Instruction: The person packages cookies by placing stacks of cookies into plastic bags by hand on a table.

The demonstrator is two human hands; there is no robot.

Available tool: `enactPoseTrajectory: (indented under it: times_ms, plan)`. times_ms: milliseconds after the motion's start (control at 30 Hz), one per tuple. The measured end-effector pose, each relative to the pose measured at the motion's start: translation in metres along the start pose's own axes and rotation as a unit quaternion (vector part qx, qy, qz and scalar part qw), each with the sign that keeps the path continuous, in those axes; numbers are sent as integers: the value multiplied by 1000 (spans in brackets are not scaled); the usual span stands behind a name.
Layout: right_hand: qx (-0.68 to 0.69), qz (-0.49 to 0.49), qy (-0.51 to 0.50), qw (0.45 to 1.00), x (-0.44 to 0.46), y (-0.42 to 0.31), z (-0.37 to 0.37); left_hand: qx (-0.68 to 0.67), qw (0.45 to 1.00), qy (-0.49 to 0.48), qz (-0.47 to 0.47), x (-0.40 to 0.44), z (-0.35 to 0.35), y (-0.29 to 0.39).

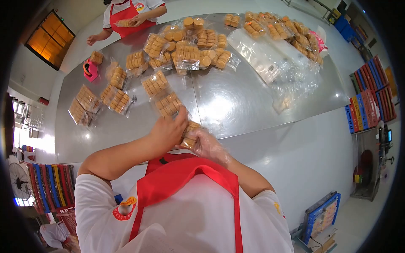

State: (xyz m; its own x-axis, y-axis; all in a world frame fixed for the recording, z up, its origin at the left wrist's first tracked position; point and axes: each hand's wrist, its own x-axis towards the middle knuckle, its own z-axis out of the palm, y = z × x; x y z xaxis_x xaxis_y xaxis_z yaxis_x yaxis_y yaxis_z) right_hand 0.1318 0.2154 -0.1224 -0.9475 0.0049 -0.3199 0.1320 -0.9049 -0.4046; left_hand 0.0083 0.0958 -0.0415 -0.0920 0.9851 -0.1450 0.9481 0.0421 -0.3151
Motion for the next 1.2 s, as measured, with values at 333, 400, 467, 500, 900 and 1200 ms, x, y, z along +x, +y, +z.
enactPoseTrajectory:
  times_ms: [333, 400, 467, 500, 900, 1200]
  plan:
    - [171, -143, 41, 974, 16, 5, 3, -233, 972, -31, -1, 30, -24, 9]
    - [152, -140, 36, 978, 16, 1, 4, -273, 962, -9, -16, 35, -27, 14]
    - [102, -146, 30, 983, 11, -7, 19, -232, 972, 14, 24, 35, -45, 12]
    - [59, -155, 31, 986, 12, -8, 21, -251, 968, 27, 16, 37, -40, 15]
    - [-2, -117, 33, 993, 0, -20, 30, -243, 964, 107, 14, 16, -33, 9]
    - [-241, -160, 39, 956, 28, 11, -3, -357, 930, 88, 23, 14, -20, 19]
